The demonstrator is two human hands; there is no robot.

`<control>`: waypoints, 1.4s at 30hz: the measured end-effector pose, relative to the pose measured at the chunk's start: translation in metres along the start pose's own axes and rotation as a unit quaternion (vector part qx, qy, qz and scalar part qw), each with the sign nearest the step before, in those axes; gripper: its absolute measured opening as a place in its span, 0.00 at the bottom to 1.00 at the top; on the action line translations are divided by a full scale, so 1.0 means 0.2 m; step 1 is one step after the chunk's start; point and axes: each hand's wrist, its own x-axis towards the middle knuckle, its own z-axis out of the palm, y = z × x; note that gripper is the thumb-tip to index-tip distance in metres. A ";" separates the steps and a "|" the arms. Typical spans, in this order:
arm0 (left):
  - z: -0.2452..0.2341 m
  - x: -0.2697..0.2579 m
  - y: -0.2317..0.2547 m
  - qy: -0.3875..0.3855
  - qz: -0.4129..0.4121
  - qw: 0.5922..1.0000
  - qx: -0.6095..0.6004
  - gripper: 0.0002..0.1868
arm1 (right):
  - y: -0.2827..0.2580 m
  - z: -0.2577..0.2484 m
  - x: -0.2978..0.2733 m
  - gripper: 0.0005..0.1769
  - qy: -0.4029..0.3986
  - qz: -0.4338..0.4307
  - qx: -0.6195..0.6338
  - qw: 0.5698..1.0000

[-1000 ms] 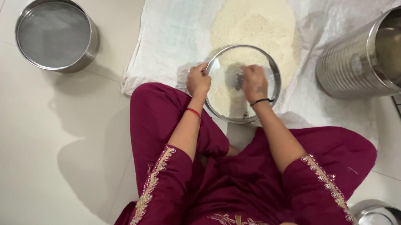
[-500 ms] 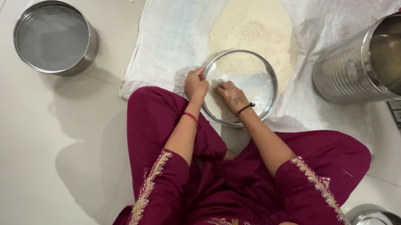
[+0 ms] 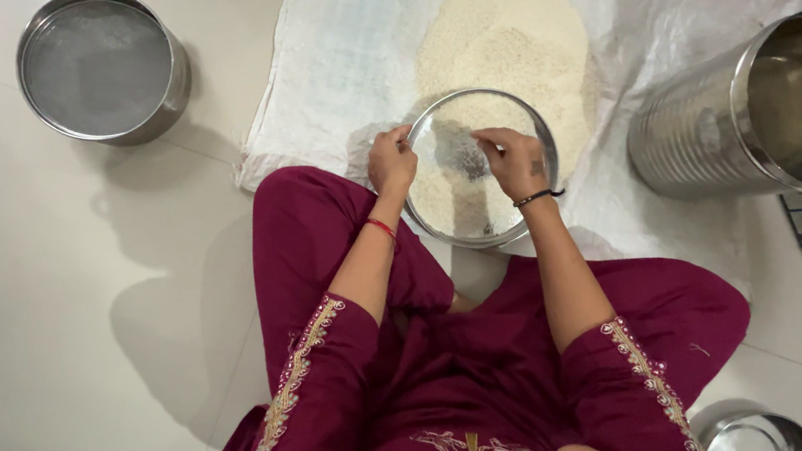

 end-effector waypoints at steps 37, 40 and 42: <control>0.03 0.02 -0.05 0.005 0.019 1.000 0.020 0.16 | -0.09 -0.18 -0.04 0.21 -0.058 -0.103 -0.056 0.991; 0.04 0.03 -0.08 -0.003 0.013 1.000 0.013 0.17 | -0.16 -0.22 -0.01 0.16 -0.056 -0.060 -0.021 0.996; 0.05 0.04 -0.10 0.012 0.020 1.000 0.010 0.16 | -0.20 -0.23 0.01 0.12 -0.050 -0.031 -0.013 0.998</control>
